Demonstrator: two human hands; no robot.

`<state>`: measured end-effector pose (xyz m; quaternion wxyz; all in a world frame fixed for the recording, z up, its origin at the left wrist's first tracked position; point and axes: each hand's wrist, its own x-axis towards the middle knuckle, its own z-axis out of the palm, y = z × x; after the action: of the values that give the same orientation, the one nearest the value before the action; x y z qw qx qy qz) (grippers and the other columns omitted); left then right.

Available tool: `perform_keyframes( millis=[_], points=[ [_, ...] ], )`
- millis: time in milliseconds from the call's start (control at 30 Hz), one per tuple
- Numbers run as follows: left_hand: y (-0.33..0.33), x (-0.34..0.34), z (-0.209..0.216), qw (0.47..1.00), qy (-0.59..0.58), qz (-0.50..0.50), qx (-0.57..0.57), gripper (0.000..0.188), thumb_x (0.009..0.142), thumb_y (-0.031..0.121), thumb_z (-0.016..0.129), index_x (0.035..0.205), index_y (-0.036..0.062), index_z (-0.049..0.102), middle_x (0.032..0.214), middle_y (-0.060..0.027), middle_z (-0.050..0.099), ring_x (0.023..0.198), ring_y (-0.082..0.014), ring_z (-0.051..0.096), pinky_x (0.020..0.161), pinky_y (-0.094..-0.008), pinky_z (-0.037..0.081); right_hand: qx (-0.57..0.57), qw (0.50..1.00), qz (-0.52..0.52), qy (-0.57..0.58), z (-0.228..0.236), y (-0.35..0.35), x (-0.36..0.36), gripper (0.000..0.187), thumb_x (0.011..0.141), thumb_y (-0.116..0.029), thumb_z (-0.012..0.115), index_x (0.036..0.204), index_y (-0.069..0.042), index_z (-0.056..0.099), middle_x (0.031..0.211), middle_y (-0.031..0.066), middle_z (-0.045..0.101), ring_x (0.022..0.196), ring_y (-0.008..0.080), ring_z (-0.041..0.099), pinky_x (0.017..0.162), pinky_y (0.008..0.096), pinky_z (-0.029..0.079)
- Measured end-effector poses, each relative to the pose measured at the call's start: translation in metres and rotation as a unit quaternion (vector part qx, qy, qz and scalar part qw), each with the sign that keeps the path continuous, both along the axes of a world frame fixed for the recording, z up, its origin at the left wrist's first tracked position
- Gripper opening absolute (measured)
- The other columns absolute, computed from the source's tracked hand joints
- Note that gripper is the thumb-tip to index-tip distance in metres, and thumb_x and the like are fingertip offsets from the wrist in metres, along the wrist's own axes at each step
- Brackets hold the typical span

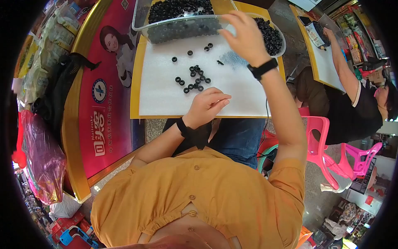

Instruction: The person places black plastic rings and pins onto a mat, then inserts the pins into the black plastic rings to assemble them by hand.

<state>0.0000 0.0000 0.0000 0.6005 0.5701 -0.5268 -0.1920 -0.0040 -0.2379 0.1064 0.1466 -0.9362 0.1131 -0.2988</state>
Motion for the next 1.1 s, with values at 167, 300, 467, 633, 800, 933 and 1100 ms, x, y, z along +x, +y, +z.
perform_keyframes(
  millis=[167, 300, 467, 633, 800, 933, 1100],
  points=[
    [0.004, 0.013, 0.011, 0.994, 0.101, 0.043, -0.013, 0.018, 0.093, 0.010, 0.069, 0.109, 0.0038, 0.073, 0.092, -0.0035, 0.067, 0.070, -0.0108, 0.056, 0.059, -0.0263, 0.045, -0.208, 0.977, -0.002, -0.039, -0.014, 0.029, 0.041, 0.057, 0.076, -0.016, 0.077, 0.130, -0.019, 0.060, 0.120, 0.0047, 0.063, 0.112, 0.0250, 0.059, 0.101, 0.0424, 0.041],
    [0.011, 0.047, 0.035, 0.935, 0.350, 0.037, 0.049, 0.028, 0.095, 0.012, 0.066, 0.121, 0.0011, 0.066, 0.106, -0.0071, 0.068, 0.074, -0.0087, 0.057, 0.062, -0.0245, 0.047, -0.196, 0.979, -0.051, -0.011, -0.019, 0.010, 0.054, 0.028, 0.078, -0.019, 0.077, 0.103, -0.018, 0.066, 0.096, -0.0005, 0.066, 0.097, 0.0237, 0.062, 0.087, 0.0415, 0.043],
    [0.022, 0.130, 0.058, 0.866, 0.499, 0.026, 0.031, 0.076, 0.098, 0.039, 0.064, 0.148, -0.0061, 0.031, 0.132, -0.0204, 0.058, 0.096, -0.0177, 0.065, 0.080, -0.0310, 0.057, -0.156, 0.987, -0.011, -0.032, -0.025, 0.009, 0.055, 0.014, 0.081, -0.019, 0.074, 0.088, -0.015, 0.063, 0.084, 0.0010, 0.064, 0.090, 0.0261, 0.063, 0.079, 0.0431, 0.043],
    [0.025, 0.161, 0.073, 0.835, 0.546, 0.053, 0.041, 0.116, 0.091, 0.060, 0.064, 0.152, -0.0129, -0.002, 0.148, -0.0310, 0.033, 0.125, -0.0364, 0.054, 0.099, -0.0413, 0.054, -0.126, 0.988, -0.004, -0.091, -0.050, 0.019, 0.027, 0.009, 0.083, -0.016, 0.071, 0.084, -0.015, 0.062, 0.085, 0.0005, 0.064, 0.091, 0.0248, 0.061, 0.080, 0.0411, 0.043],
    [0.023, 0.162, 0.077, 0.834, 0.544, 0.047, 0.087, 0.107, 0.096, 0.050, 0.061, 0.151, -0.0095, -0.009, 0.150, -0.0348, 0.024, 0.125, -0.0443, 0.054, 0.096, -0.0433, 0.058, -0.115, 0.989, 0.038, -0.079, -0.054, 0.029, 0.006, 0.011, 0.085, -0.020, 0.070, 0.094, -0.013, 0.068, 0.094, 0.0015, 0.067, 0.095, 0.0251, 0.062, 0.084, 0.0412, 0.044],
    [0.018, 0.175, 0.055, 0.806, 0.588, 0.045, 0.049, 0.066, 0.102, 0.020, 0.049, 0.140, -0.0200, 0.011, 0.137, -0.0413, 0.038, 0.118, -0.0462, 0.059, 0.097, -0.0433, 0.059, -0.104, 0.992, 0.066, -0.030, -0.041, 0.045, -0.010, 0.038, 0.088, -0.040, 0.071, 0.110, -0.008, 0.070, 0.105, 0.0094, 0.069, 0.104, 0.0288, 0.063, 0.092, 0.0404, 0.045],
    [0.017, 0.168, 0.051, 0.788, 0.613, 0.064, 0.008, 0.039, 0.100, 0.007, 0.042, 0.119, -0.0247, 0.030, 0.125, -0.0444, 0.049, 0.113, -0.0470, 0.062, 0.098, -0.0429, 0.058, 0.115, 0.982, 0.078, 0.126, -0.006, 0.032, 0.013, 0.054, 0.093, -0.043, 0.067, 0.127, -0.001, 0.063, 0.122, 0.0156, 0.067, 0.108, 0.0330, 0.062, 0.093, 0.0400, 0.050]
  ],
)
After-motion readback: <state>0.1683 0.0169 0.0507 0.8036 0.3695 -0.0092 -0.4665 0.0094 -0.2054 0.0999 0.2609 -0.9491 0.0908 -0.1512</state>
